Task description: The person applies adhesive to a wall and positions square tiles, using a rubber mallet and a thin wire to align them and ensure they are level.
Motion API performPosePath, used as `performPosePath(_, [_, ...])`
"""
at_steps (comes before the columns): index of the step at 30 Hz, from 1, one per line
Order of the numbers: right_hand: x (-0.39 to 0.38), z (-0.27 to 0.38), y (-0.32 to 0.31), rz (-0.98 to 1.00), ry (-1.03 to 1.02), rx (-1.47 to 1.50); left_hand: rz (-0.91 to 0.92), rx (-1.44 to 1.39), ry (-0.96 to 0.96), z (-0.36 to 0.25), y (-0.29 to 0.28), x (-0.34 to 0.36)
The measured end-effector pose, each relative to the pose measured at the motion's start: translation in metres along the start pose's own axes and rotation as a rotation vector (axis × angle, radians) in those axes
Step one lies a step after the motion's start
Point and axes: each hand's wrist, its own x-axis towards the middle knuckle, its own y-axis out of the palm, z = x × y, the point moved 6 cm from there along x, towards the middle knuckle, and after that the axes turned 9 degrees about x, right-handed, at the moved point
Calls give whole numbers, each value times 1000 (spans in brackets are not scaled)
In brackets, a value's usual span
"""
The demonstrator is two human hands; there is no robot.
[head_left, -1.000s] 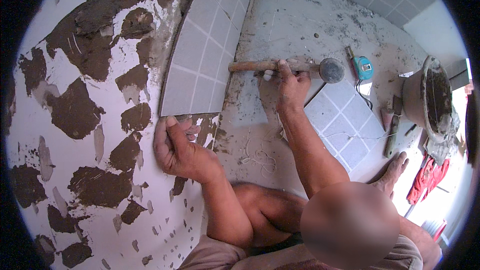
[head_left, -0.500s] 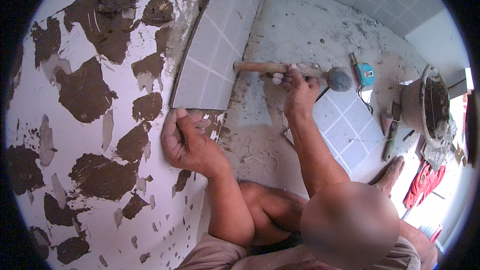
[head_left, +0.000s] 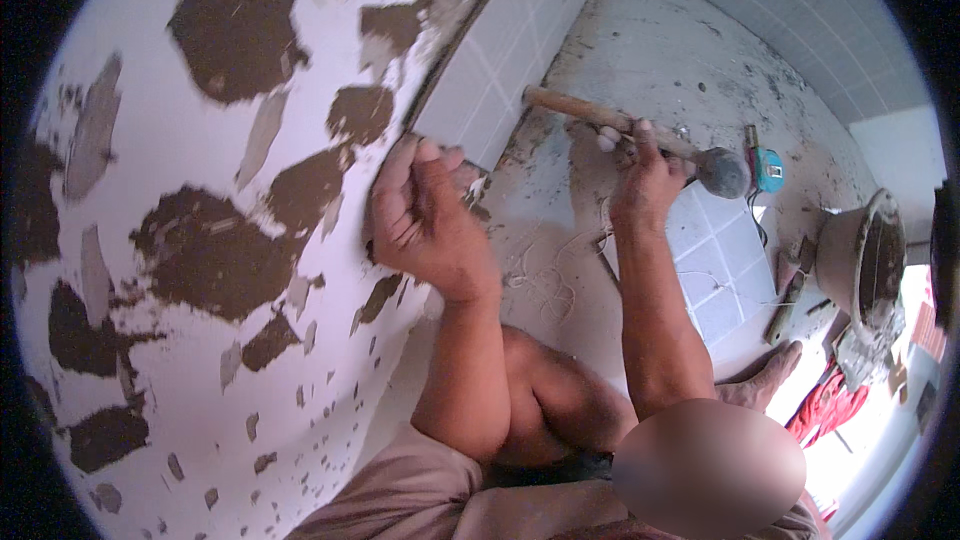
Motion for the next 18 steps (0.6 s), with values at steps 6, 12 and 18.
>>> performPosePath(6, [-17,66,-20,87,14,-401,242,-54,90,-6,14,-57])
performPosePath(12, [-84,118,-52,150,123,-828,562,-91,157,-30,30,-96])
performPosePath(18, [-143,116,-85,597,-109,-1337,533,-157,179,-35,39,-110])
